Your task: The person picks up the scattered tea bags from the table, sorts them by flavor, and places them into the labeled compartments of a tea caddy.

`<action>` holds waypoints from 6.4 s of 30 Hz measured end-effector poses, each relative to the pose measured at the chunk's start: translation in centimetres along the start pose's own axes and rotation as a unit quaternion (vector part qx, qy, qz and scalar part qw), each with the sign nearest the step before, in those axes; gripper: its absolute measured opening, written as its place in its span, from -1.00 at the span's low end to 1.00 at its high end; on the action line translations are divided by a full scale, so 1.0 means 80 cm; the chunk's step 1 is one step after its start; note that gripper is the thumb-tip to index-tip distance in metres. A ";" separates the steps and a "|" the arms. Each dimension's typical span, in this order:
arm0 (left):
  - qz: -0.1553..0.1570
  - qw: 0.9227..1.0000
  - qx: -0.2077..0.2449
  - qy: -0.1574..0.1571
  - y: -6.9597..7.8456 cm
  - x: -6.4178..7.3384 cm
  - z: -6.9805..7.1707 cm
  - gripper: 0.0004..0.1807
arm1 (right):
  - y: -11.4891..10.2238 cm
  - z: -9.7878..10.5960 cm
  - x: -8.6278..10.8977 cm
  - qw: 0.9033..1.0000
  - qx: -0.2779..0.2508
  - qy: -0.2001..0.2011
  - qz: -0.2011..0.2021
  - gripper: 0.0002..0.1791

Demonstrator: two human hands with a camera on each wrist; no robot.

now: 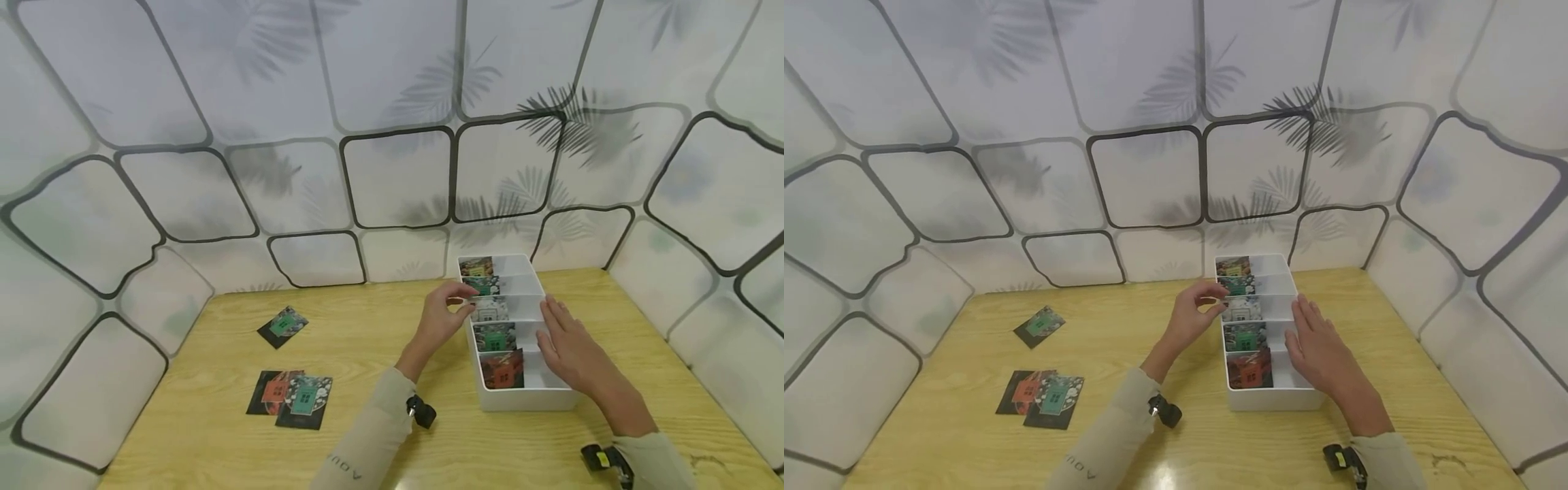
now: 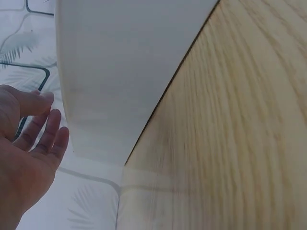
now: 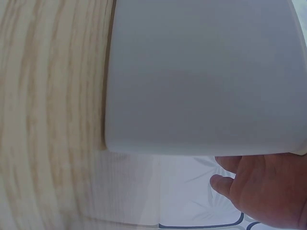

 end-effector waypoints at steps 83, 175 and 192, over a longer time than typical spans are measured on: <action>0.204 0.932 -0.289 0.081 0.108 0.218 0.230 -0.58 | 0.000 -0.007 0.015 0.999 -0.024 -0.005 0.025 -0.29; 0.089 0.990 -0.038 0.104 0.078 0.171 0.204 -0.55 | -0.003 -0.001 0.017 0.999 -0.038 -0.013 0.004 -0.27; 0.051 0.992 -0.022 0.116 0.073 0.142 0.183 -0.54 | -0.003 -0.001 0.016 0.999 -0.034 -0.023 0.004 -0.25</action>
Point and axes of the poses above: each hand's wrist, its own x-axis away from the middle knuckle, its own z-axis out of the back of the hand, y = z × x, the point moved 4 cm from there along -x, towards the middle knuckle, and after that the axes turned 15 degrees about x, right-handed, at the moved point
